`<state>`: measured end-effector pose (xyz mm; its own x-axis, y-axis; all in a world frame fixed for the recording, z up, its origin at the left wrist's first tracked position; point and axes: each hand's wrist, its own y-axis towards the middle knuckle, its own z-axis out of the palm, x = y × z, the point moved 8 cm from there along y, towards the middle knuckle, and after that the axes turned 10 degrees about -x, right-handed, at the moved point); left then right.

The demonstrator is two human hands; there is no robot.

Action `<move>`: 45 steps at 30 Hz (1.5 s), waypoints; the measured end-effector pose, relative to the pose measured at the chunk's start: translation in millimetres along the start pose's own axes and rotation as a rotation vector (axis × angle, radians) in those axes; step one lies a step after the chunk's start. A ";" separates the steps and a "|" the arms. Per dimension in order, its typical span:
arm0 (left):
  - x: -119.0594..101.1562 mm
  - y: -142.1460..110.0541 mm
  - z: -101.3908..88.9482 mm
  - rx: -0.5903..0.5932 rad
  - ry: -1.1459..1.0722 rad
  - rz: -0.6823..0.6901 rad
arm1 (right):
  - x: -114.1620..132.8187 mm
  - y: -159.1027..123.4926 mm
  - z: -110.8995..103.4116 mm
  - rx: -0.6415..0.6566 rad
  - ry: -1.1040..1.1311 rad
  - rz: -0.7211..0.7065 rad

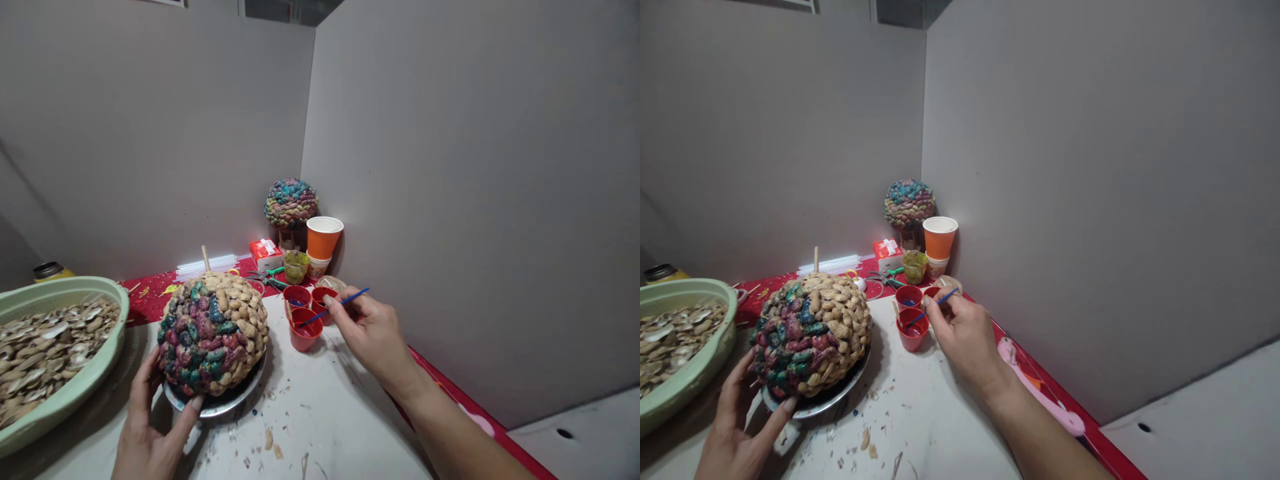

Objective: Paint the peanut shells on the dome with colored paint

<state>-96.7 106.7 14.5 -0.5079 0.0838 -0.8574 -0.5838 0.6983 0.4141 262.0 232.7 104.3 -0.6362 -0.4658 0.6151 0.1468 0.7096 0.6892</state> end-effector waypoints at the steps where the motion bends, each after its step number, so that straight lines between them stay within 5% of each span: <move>1: -0.4 0.0 0.1 -0.002 -0.001 -0.002 | -0.9 0.7 -1.1 -0.009 0.011 0.009; 8: 0.9 0.2 -0.4 0.002 0.000 -0.013 | -2.2 4.1 -5.4 -0.062 0.074 0.056; 13: 0.8 -0.2 0.2 -0.001 0.001 -0.020 | 3.8 7.1 -30.6 -0.206 0.107 0.089; 17: -2.6 -0.4 0.4 -0.012 0.003 -0.013 | 2.7 8.9 -48.3 -0.314 0.375 0.200; 21: -4.5 -0.7 0.1 -0.019 0.024 -0.002 | 15.7 2.5 -33.1 -0.180 0.767 0.269; 24: -4.3 -0.8 0.7 -0.016 0.020 -0.006 | 36.0 -12.7 -16.1 -0.041 0.837 0.251; 29: -5.3 -1.3 1.2 -0.013 0.007 -0.023 | 57.4 -40.3 -17.6 -0.119 0.857 0.068; 37: -9.3 -0.6 1.9 -0.014 0.013 -0.009 | 93.8 -60.5 -32.5 0.003 0.660 -0.566; 45: -3.2 -1.1 2.1 -0.002 0.023 -0.017 | 106.0 -58.3 -34.3 0.049 0.567 -0.715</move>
<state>-93.0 107.1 16.1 -0.5119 0.0556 -0.8573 -0.5940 0.6980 0.3999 212.0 123.8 142.5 -0.0940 -0.9838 0.1526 -0.1801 0.1675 0.9693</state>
